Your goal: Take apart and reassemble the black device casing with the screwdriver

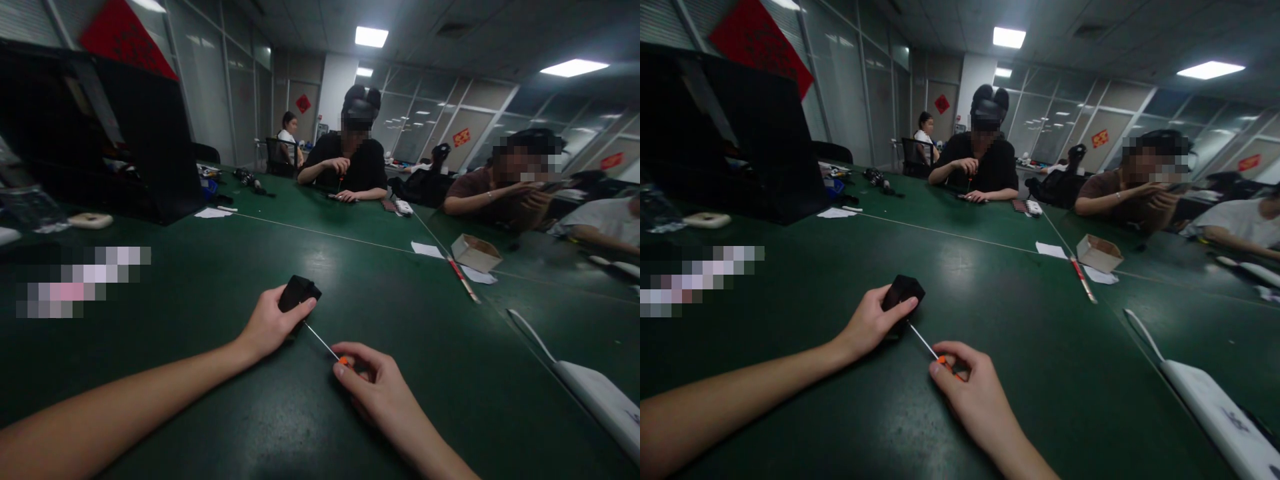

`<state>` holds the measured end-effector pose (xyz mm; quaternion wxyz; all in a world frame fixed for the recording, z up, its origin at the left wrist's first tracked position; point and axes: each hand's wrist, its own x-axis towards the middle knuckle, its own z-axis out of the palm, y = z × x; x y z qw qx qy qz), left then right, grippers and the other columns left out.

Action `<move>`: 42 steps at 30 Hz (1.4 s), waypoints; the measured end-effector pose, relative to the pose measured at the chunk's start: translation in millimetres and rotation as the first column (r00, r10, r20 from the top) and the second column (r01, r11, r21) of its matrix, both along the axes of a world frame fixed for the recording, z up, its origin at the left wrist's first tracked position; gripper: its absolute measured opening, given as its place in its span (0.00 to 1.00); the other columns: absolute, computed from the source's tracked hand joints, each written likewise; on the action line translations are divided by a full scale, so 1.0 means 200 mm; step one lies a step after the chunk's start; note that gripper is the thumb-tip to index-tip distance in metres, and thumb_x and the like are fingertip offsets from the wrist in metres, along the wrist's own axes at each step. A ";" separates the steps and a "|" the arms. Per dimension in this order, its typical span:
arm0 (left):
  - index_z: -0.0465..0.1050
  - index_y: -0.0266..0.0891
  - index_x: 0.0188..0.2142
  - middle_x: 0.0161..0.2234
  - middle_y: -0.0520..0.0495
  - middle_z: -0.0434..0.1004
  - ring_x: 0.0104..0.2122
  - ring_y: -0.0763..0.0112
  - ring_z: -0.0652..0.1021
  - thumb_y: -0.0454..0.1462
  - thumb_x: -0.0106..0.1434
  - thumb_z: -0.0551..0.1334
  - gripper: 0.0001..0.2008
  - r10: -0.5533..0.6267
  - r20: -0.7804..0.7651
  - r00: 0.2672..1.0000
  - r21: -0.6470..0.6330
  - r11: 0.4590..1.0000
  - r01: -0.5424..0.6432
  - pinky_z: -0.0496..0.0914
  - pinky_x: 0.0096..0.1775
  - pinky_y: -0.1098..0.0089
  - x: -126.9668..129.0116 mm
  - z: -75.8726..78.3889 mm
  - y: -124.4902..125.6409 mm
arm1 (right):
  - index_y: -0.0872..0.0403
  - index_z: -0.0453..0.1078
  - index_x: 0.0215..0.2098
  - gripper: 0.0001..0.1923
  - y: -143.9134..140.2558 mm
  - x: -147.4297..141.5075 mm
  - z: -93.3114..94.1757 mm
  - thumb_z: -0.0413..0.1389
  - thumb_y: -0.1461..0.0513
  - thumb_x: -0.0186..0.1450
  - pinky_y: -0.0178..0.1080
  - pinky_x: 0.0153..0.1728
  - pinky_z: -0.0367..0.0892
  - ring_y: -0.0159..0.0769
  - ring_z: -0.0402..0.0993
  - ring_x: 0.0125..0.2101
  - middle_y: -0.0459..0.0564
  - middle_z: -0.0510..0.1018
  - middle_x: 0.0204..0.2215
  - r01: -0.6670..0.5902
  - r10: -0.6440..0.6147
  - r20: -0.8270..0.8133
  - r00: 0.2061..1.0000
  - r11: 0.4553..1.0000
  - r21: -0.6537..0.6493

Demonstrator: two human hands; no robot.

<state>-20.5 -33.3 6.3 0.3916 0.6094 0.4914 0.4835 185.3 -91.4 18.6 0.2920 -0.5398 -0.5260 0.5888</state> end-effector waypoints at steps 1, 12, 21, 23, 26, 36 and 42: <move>0.70 0.35 0.29 0.23 0.54 0.62 0.24 0.74 0.64 0.51 0.59 0.63 0.19 0.001 -0.004 1.000 0.005 1.000 -0.001 0.57 0.26 0.73 0.00 0.00 0.00 | 0.58 0.72 0.48 0.27 0.00 0.00 0.00 0.60 0.47 0.59 0.28 0.13 0.48 0.20 0.55 0.13 0.44 0.73 0.25 -0.006 0.006 -0.015 1.000 1.000 -0.001; 0.70 0.36 0.30 0.24 0.54 0.64 0.24 0.74 0.65 0.50 0.59 0.64 0.19 -0.009 -0.012 1.000 0.008 1.000 0.009 0.58 0.26 0.73 0.00 0.00 0.00 | 0.56 0.74 0.49 0.29 -0.01 0.03 0.06 0.60 0.45 0.58 0.30 0.14 0.49 0.25 0.54 0.14 0.38 0.62 0.17 0.084 -0.096 0.083 0.992 0.987 0.135; 0.72 0.35 0.33 0.25 0.53 0.67 0.25 0.74 0.65 0.49 0.59 0.65 0.17 -0.047 -0.023 0.999 0.036 0.998 0.047 0.59 0.26 0.74 0.01 0.00 -0.02 | 0.55 0.77 0.47 0.23 -0.04 0.00 0.08 0.57 0.48 0.63 0.31 0.16 0.49 0.26 0.59 0.18 0.47 0.75 0.27 -0.012 -0.010 0.110 0.994 0.980 0.199; 0.73 0.34 0.35 0.26 0.52 0.68 0.25 0.74 0.66 0.48 0.59 0.65 0.17 -0.048 -0.047 0.998 0.063 0.997 0.051 0.60 0.27 0.74 0.01 -0.01 -0.02 | 0.55 0.76 0.48 0.23 -0.04 0.00 0.06 0.57 0.48 0.63 0.31 0.16 0.49 0.25 0.58 0.18 0.47 0.76 0.27 -0.013 -0.005 0.094 0.996 0.983 0.181; 0.75 0.34 0.37 0.26 0.52 0.70 0.25 0.73 0.67 0.48 0.60 0.64 0.17 -0.037 -0.105 0.994 0.095 0.994 0.047 0.61 0.27 0.74 0.02 0.00 -0.02 | 0.55 0.76 0.49 0.23 -0.04 0.00 0.05 0.57 0.48 0.64 0.31 0.16 0.48 0.25 0.58 0.17 0.47 0.76 0.27 -0.022 0.007 0.088 0.996 0.985 0.173; 0.74 0.36 0.36 0.27 0.51 0.74 0.26 0.72 0.70 0.46 0.60 0.64 0.14 0.000 -0.215 0.977 0.153 0.988 0.034 0.63 0.28 0.73 0.02 0.01 -0.03 | 0.57 0.75 0.50 0.24 -0.05 -0.01 0.06 0.58 0.49 0.64 0.33 0.22 0.61 0.32 0.71 0.24 0.49 0.79 0.29 -0.028 0.010 0.097 0.995 0.982 0.184; 0.73 0.37 0.37 0.29 0.51 0.75 0.27 0.72 0.72 0.46 0.61 0.64 0.13 0.016 -0.249 0.968 0.168 0.985 0.027 0.64 0.30 0.72 0.02 0.01 -0.03 | 0.55 0.78 0.46 0.19 -0.05 0.00 0.07 0.60 0.52 0.62 0.39 0.38 0.69 0.39 0.76 0.36 0.51 0.82 0.36 -0.026 -0.045 0.213 0.976 0.947 0.320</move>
